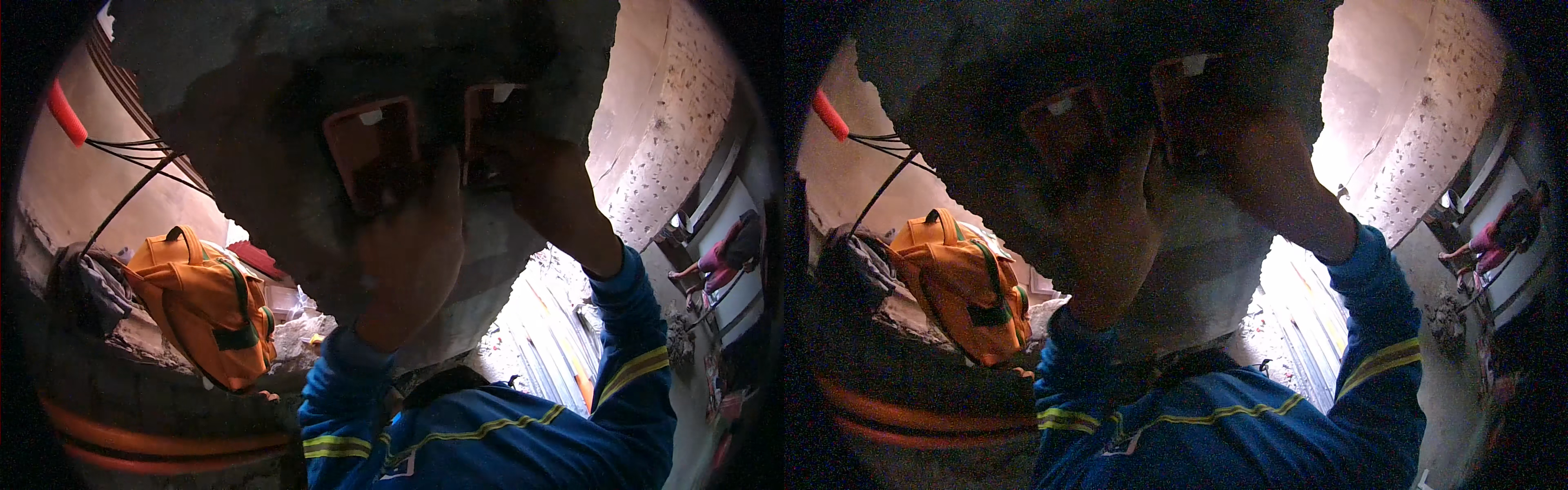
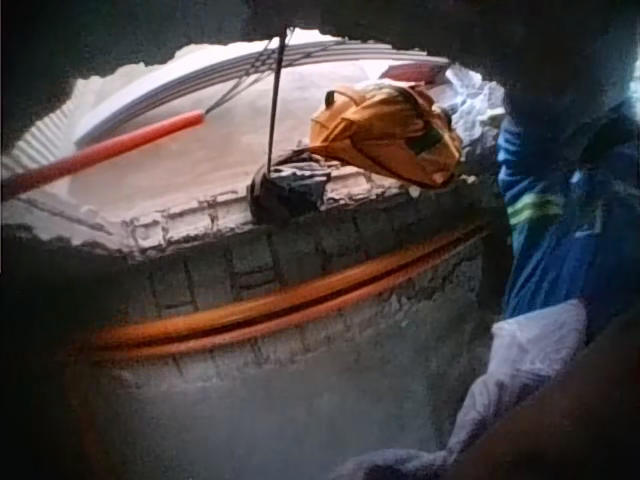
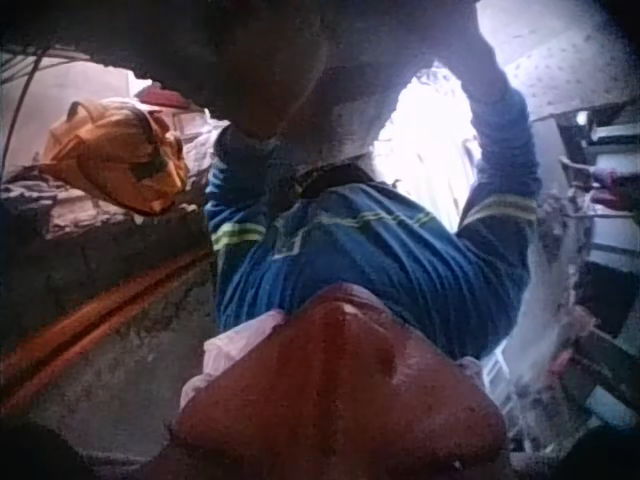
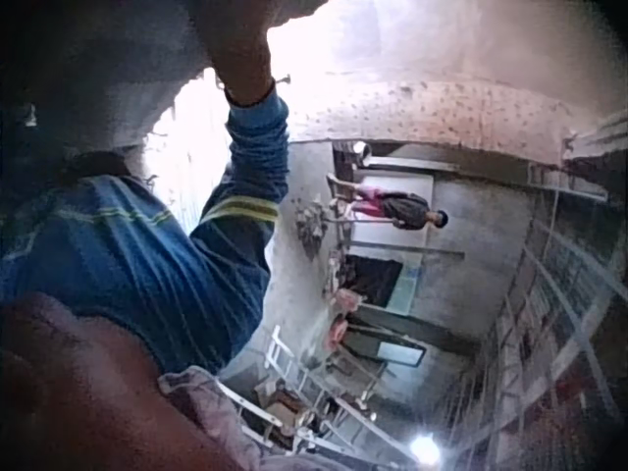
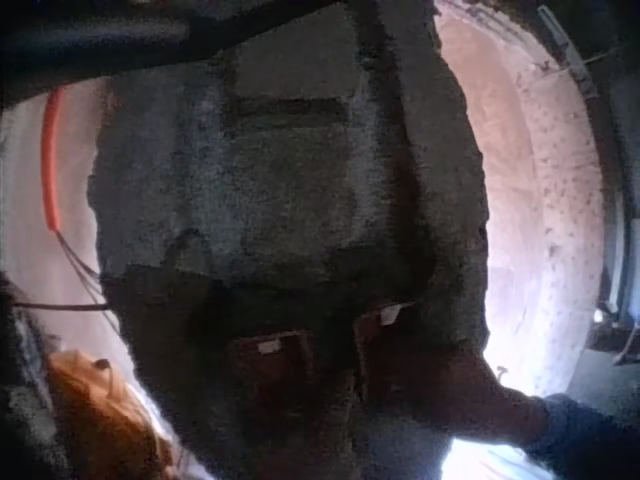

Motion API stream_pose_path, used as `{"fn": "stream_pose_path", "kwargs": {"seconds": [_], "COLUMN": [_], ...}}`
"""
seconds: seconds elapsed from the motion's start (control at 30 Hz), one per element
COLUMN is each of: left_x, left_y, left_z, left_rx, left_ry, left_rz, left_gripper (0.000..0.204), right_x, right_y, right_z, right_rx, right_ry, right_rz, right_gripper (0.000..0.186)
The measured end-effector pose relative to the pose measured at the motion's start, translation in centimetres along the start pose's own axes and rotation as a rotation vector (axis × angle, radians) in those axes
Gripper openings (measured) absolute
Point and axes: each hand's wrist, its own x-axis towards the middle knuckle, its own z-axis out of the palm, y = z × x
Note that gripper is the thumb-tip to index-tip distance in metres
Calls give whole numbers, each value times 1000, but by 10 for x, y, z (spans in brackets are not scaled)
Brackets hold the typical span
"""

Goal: The person connects electrical junction boxes with a conduit pipe and fits them into a wall cutout by hand. Then, the person applies plaster to the wall using a trowel.

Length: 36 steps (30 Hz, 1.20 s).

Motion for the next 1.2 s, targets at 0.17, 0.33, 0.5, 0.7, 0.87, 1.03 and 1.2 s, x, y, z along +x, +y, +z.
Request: {"fn": "stream_pose_path", "kwargs": {"seconds": [0.17,0.33,0.5,0.7,0.87,1.03,1.2], "left_x": [17,29,38,37,43,44,48], "left_y": [1,-5,-5,-14,-19,-28,-22], "left_z": [-8,-11,-19,-11,-13,-13,-23], "left_rx": [195,252,299,416,437,467,464], "left_ry": [-131,-131,-195,-330,-332,-222,-187], "left_rz": [117,209,426,411,465,505,544], "left_gripper": [18,7,8,11,3,10,6], "right_x": [2,-6,-13,-24,-18,-16,-16], "right_y": [-2,19,21,-32,-19,-14,-20], "right_z": [-8,12,6,-15,2,20,28], "right_rx": [-98,-101,-124,143,17,116,97], "right_ry": [-99,-103,-195,189,113,-45,-102], "right_rz": [13,-81,-32,162,44,263,190], "right_gripper": [36,37,40,37,36,23,14]}}
